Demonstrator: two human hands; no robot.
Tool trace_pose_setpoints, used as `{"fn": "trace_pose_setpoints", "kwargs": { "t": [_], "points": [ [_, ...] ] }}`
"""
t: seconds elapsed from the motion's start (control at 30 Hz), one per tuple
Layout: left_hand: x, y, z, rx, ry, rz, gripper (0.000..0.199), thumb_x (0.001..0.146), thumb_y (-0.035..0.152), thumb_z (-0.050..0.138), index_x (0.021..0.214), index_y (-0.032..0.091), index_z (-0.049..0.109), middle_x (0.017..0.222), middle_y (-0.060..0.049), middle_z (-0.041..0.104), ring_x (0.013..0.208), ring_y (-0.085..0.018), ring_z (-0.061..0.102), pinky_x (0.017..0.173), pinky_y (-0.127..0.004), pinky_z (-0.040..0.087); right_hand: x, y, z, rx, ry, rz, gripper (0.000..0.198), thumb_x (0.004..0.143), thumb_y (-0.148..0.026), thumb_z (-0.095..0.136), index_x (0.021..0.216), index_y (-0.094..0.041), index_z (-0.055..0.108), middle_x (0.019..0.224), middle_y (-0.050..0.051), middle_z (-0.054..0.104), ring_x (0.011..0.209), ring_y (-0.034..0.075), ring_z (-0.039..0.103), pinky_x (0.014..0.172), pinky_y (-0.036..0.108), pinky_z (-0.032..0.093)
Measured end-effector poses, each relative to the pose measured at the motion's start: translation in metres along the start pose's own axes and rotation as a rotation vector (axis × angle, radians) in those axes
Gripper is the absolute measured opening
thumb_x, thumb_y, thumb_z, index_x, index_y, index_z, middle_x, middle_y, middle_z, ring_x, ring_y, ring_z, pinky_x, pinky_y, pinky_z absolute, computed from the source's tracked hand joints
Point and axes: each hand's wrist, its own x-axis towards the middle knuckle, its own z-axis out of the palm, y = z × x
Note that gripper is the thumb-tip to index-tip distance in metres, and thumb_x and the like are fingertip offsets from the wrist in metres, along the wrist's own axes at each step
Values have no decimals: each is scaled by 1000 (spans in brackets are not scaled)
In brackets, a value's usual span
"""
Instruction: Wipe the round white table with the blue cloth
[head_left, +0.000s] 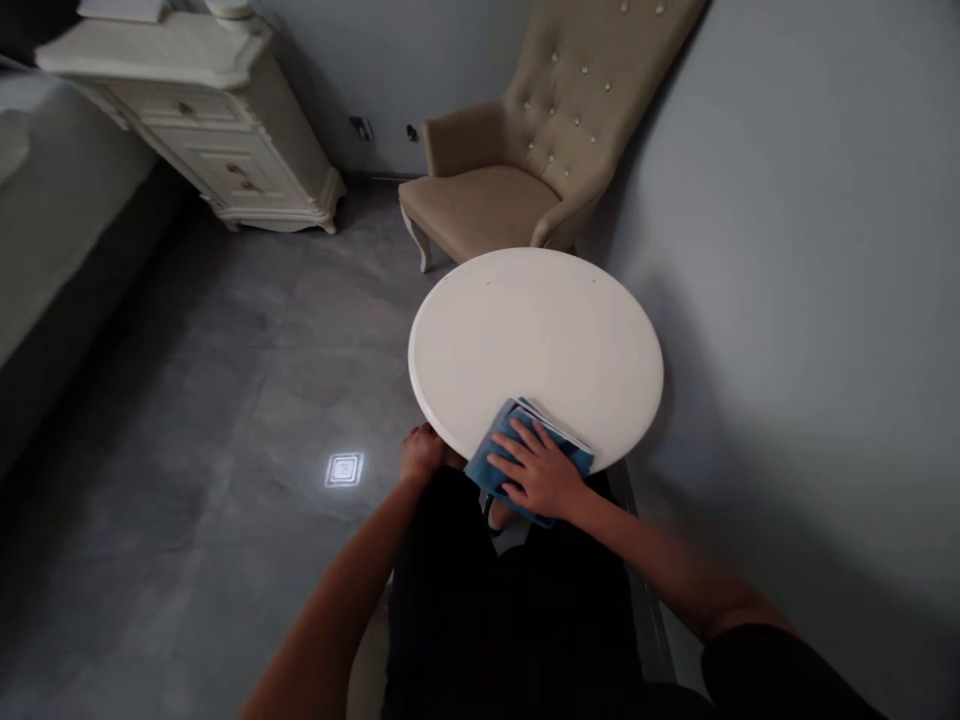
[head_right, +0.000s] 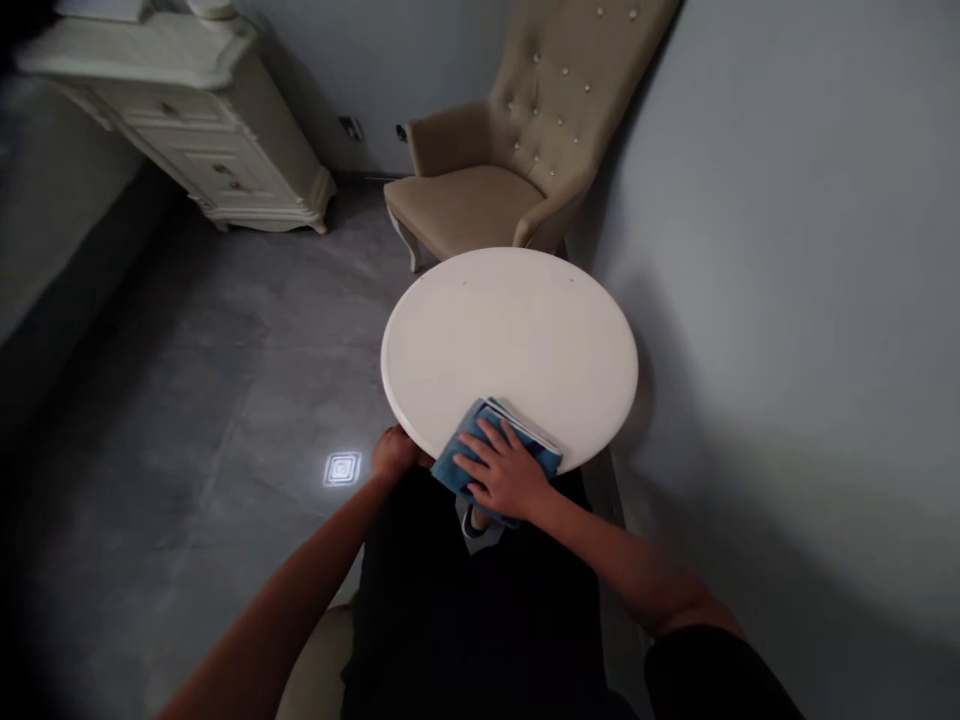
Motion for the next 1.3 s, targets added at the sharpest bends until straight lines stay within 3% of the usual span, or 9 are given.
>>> {"fn": "trace_pose_setpoints", "kwargs": {
  "t": [0.1, 0.2, 0.4, 0.6, 0.83, 0.97, 1.07, 1.2, 1.3],
  "points": [
    [-2, 7, -4, 14, -5, 6, 44, 114, 34, 54, 141, 18, 85, 143, -20, 84, 141, -36, 76, 115, -41, 60, -51, 35, 3, -23, -16, 277, 78, 98, -58, 59, 172, -77, 41, 177, -27, 45, 178, 31, 34, 145, 65, 38],
    [-4, 11, -8, 34, -24, 48, 46, 113, 35, 57, 147, 18, 83, 148, -20, 82, 142, -38, 75, 116, -43, 59, -77, 82, 4, -41, 42, 569, 79, 104, -55, 52, 182, -60, 39, 184, -13, 46, 179, 36, 32, 147, 71, 30],
    [-4, 14, -11, 73, -64, 65, 46, 115, 33, 54, 145, 14, 83, 148, -22, 81, 144, -38, 72, 118, -45, 57, -67, 202, -3, -33, 198, 972, 77, 115, -52, 38, 181, -16, 53, 191, 21, 39, 178, 53, 32, 135, 85, 38],
    [1, 10, -10, 78, -82, 113, 40, 112, 25, 58, 140, 17, 85, 144, -21, 82, 142, -37, 72, 118, -45, 56, 11, 315, -32, 31, 200, 1125, 78, 119, -49, 36, 179, -2, 46, 179, 37, 49, 166, 45, 51, 135, 61, 43],
    [8, -1, -6, 16, -114, 121, 37, 110, 26, 64, 140, 20, 83, 143, -19, 81, 142, -37, 69, 122, -46, 52, 181, 380, -63, 62, 118, 1285, 75, 124, -63, 29, 171, -12, 60, 163, 39, 62, 147, 46, 64, 120, 65, 47],
    [12, -6, -5, -5, -142, 107, 36, 110, 27, 65, 141, 23, 83, 144, -18, 81, 145, -36, 67, 123, -45, 51, 288, 374, -60, -7, 94, 1142, 78, 125, -62, 23, 171, -12, 62, 169, 36, 59, 157, 45, 56, 127, 71, 38],
    [14, -7, -4, 7, -138, 148, 33, 112, 28, 63, 135, 22, 86, 144, -18, 81, 143, -37, 68, 122, -46, 51, 358, 339, -52, -35, 93, 920, 73, 125, -59, 28, 174, -15, 60, 176, 29, 56, 164, 48, 49, 134, 78, 29],
    [15, -9, 0, 16, -107, 128, 35, 113, 30, 62, 138, 21, 85, 145, -19, 81, 140, -36, 69, 120, -45, 52, 420, 252, -42, -2, 67, 576, 71, 124, -57, 32, 177, -17, 59, 183, 20, 52, 171, 50, 38, 140, 82, 19],
    [17, -9, 3, 21, -113, 107, 35, 112, 30, 64, 139, 20, 84, 145, -19, 81, 140, -36, 69, 120, -45, 52, 433, 169, -36, 39, 17, 344, 73, 122, -59, 40, 178, -17, 58, 187, 16, 48, 175, 51, 32, 142, 81, 17]
  ]
}}
